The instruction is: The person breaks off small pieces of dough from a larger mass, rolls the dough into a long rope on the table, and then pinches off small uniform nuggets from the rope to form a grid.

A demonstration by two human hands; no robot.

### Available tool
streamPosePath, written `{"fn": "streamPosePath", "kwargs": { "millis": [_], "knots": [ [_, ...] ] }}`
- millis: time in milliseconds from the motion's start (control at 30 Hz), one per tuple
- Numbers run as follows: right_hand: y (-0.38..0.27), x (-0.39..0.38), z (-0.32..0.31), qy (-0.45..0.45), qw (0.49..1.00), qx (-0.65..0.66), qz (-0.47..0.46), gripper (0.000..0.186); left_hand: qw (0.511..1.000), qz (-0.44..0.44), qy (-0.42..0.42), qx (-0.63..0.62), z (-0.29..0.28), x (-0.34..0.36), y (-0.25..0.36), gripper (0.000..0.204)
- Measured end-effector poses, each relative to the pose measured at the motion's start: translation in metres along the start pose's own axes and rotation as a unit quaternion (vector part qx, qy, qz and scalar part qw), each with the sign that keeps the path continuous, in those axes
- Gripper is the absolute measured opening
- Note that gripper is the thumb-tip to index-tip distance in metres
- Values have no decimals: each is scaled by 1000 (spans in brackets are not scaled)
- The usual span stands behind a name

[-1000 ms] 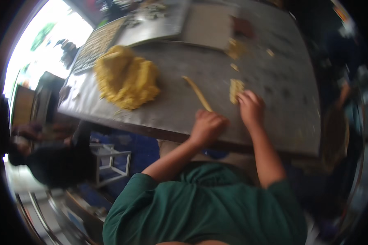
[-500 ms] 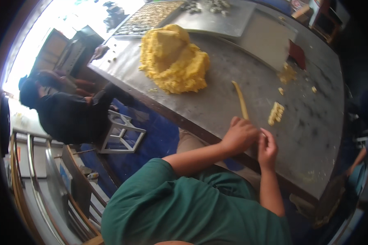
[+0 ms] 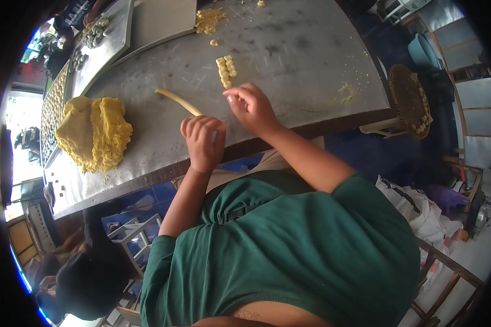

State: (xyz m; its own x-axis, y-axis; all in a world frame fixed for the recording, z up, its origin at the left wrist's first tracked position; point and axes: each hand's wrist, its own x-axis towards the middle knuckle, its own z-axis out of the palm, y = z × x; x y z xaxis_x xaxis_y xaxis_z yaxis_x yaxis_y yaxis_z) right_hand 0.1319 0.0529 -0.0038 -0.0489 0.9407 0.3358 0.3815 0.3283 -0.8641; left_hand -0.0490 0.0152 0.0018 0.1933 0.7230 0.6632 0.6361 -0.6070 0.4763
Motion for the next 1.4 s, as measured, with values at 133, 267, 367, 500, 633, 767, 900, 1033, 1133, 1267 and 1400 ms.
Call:
{"fn": "streamPosePath", "kwargs": {
  "millis": [133,267,367,500,633,767,900,1033,1133,1267,1400],
  "knots": [
    [20,29,-5,-6,989,-145,4,27,997,69,-36,30,1,-3,7,17],
    [48,51,1,-12,958,-267,-106,25,997,-2,-70,27,4,0,4,15],
    [54,49,-2,-3,920,-331,-212,27,996,-39,-76,21,4,1,-1,14],
    [-4,22,2,-20,995,-93,-34,25,992,-91,-83,24,2,-8,-15,13],
    [-19,-15,-1,-130,991,24,21,24,987,-112,-113,29,0,6,-5,31],
    [-7,-19,7,-117,991,-32,62,18,976,-178,-114,51,-3,13,7,30],
    [-6,-12,8,-34,999,39,8,16,977,-144,-125,95,7,8,2,26],
    [-9,-13,9,-89,996,23,-21,17,981,-133,-112,84,12,-4,-11,23],
    [-10,-16,7,-67,997,24,-5,17,986,-101,-105,80,13,-5,-12,22],
    [-8,-23,8,-20,998,-10,-58,16,994,-65,-66,59,9,-3,-11,21],
    [2,-18,13,7,999,-6,-47,15,997,-44,-65,4,3,1,-9,20]
  ]
}}
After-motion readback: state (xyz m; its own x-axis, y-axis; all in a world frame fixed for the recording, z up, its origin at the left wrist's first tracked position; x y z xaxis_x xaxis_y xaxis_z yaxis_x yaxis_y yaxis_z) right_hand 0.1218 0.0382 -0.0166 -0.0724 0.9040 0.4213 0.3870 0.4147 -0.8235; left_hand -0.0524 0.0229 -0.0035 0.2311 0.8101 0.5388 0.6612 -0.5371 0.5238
